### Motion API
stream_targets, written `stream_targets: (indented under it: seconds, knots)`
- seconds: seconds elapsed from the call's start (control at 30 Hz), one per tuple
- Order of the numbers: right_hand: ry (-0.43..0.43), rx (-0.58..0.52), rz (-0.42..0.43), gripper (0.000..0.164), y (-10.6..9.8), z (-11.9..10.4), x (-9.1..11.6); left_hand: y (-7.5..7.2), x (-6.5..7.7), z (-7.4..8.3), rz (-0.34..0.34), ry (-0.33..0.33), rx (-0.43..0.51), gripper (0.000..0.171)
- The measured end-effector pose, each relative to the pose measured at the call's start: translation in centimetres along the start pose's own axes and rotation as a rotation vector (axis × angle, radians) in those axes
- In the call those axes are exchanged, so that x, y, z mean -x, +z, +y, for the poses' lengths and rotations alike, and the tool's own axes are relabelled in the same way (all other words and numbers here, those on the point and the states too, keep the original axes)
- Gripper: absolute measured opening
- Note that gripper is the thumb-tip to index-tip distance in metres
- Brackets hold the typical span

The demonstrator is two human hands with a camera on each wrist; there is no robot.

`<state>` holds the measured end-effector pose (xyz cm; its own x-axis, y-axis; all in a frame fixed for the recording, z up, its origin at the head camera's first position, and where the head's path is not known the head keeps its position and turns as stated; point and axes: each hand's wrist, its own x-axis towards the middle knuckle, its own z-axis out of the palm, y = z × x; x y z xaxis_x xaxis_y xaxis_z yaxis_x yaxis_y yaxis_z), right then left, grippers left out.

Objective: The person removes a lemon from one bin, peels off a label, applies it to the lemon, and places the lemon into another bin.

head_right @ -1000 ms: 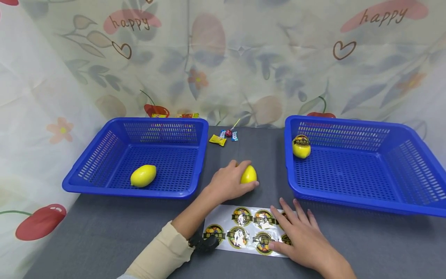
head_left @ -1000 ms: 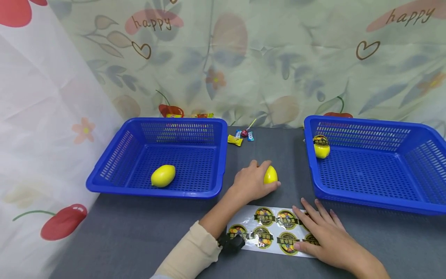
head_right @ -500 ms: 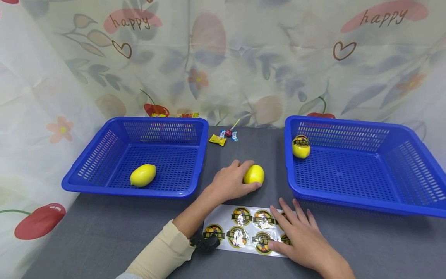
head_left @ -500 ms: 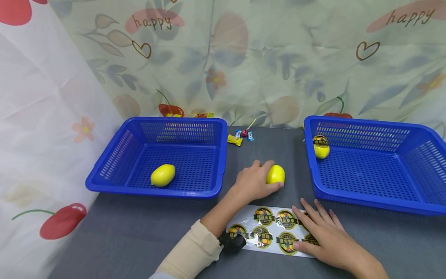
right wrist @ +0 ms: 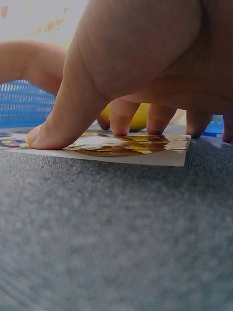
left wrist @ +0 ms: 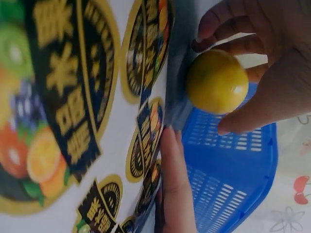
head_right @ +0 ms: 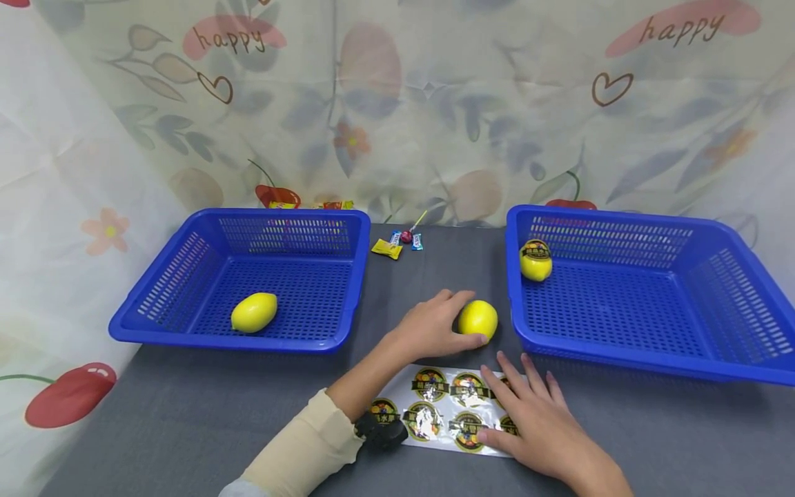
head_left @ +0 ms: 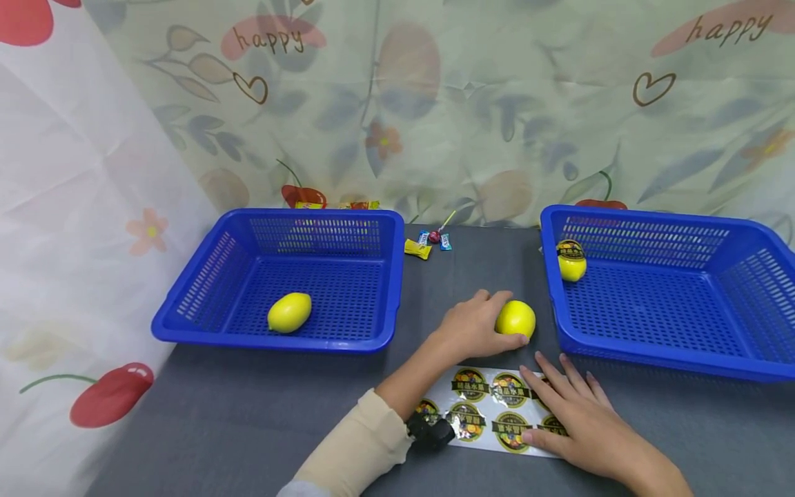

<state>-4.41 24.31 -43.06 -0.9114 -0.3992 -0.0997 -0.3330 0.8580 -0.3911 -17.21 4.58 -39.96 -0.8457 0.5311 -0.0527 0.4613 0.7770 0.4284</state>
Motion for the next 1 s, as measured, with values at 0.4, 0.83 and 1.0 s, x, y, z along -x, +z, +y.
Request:
stream_targets:
  seconds: [0.4, 0.83, 1.0]
  knots:
    - [-0.011, -0.007, 0.015, 0.085, 0.1, 0.0, 0.0, -0.1, 0.3, -2.4, 0.186, -0.204, 0.100, 0.063]
    - [-0.017, -0.019, 0.028, 0.085, 0.3, 0.1, 0.1, -0.7, 1.5, -3.9, 0.173, -0.226, 0.104, 0.078]
    - [-0.025, -0.012, 0.038, 0.084, 0.3, 0.3, 0.1, -0.7, 2.5, -4.3, 0.197, -0.238, 0.171, 0.090]
